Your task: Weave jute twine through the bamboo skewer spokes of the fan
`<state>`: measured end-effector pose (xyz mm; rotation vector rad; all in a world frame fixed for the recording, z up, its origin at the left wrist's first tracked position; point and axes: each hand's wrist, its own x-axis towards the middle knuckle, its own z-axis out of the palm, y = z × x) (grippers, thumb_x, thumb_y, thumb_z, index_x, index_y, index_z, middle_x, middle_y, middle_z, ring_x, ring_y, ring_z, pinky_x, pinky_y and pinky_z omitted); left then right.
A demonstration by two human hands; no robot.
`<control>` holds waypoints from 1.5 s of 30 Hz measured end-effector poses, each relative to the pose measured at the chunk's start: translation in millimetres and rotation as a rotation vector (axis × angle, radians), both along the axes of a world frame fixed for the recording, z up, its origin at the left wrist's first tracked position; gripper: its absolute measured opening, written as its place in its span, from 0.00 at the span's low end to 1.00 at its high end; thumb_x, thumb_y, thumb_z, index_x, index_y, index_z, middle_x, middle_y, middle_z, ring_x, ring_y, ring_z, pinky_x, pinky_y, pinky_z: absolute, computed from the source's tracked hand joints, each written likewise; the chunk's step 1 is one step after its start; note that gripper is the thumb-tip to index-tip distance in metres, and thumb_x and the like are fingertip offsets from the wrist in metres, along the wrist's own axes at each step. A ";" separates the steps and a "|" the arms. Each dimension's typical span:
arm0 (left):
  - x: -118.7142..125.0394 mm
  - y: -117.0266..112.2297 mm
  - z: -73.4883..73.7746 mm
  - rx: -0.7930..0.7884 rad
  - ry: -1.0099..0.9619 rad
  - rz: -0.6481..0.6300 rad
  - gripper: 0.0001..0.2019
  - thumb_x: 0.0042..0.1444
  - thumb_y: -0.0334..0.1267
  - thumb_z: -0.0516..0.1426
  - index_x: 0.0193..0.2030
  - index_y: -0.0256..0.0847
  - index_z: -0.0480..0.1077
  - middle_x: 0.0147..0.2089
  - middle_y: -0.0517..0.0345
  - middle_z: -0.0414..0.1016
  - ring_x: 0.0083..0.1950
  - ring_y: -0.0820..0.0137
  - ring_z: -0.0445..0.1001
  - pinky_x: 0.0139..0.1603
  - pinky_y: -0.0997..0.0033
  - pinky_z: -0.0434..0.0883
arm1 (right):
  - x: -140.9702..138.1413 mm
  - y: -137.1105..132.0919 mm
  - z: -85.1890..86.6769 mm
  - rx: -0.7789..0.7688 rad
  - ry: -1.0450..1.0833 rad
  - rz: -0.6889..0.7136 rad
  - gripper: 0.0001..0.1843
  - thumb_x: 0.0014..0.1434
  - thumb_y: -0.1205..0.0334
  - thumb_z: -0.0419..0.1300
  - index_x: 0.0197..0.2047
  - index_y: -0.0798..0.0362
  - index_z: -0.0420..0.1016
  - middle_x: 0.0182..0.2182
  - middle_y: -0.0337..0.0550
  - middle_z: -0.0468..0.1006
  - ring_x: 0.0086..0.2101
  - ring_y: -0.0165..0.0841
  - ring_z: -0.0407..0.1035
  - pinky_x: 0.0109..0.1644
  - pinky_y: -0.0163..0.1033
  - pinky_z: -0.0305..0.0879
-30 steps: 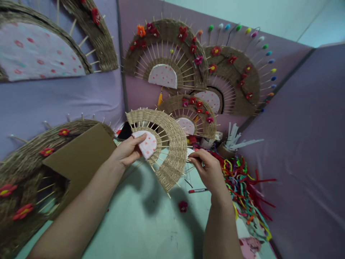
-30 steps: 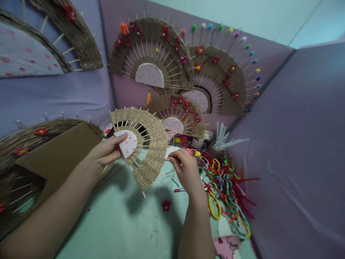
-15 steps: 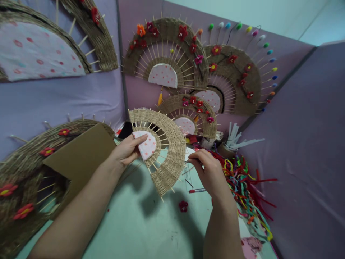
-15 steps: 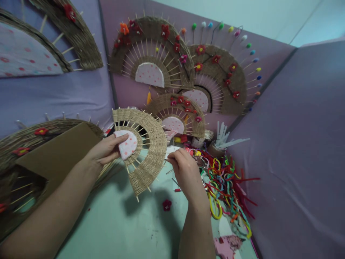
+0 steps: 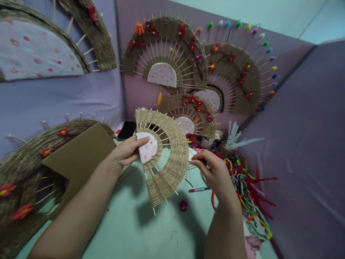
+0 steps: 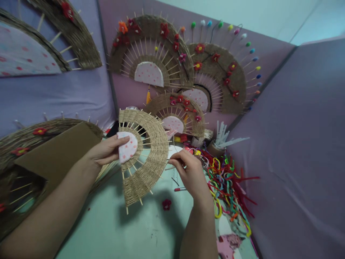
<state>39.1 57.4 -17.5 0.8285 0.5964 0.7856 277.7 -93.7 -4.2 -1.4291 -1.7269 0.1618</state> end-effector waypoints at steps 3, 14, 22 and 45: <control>0.7 -1.3 1.6 -0.010 -0.002 -0.009 0.05 0.54 0.27 0.60 0.38 0.32 0.72 0.35 0.50 0.79 0.33 0.70 0.78 0.39 0.70 0.76 | 2.9 1.8 -3.2 -0.048 0.059 0.001 0.07 0.61 0.61 0.58 0.31 0.51 0.72 0.28 0.39 0.73 0.30 0.31 0.66 0.36 0.36 0.61; -1.9 -1.2 2.1 -0.046 0.009 -0.074 0.07 0.51 0.28 0.62 0.38 0.32 0.72 0.33 0.51 0.79 0.31 0.71 0.77 0.36 0.72 0.75 | 4.6 10.2 -8.6 -0.082 0.111 -0.027 0.09 0.59 0.59 0.59 0.28 0.53 0.72 0.25 0.38 0.73 0.27 0.30 0.64 0.32 0.35 0.60; -2.4 -2.1 2.7 -0.002 0.051 -0.096 0.05 0.51 0.29 0.63 0.35 0.33 0.72 0.31 0.51 0.78 0.28 0.72 0.75 0.34 0.72 0.75 | 2.8 5.0 -4.1 0.114 0.028 -0.097 0.07 0.60 0.61 0.59 0.30 0.52 0.71 0.26 0.38 0.71 0.28 0.30 0.65 0.34 0.35 0.60; -12.1 -2.2 1.3 0.109 0.119 -0.199 0.10 0.47 0.33 0.65 0.35 0.34 0.71 0.30 0.52 0.77 0.27 0.71 0.75 0.28 0.73 0.72 | 0.7 2.3 -0.1 0.082 0.015 -0.028 0.06 0.62 0.61 0.57 0.33 0.51 0.72 0.30 0.43 0.75 0.33 0.34 0.68 0.38 0.39 0.64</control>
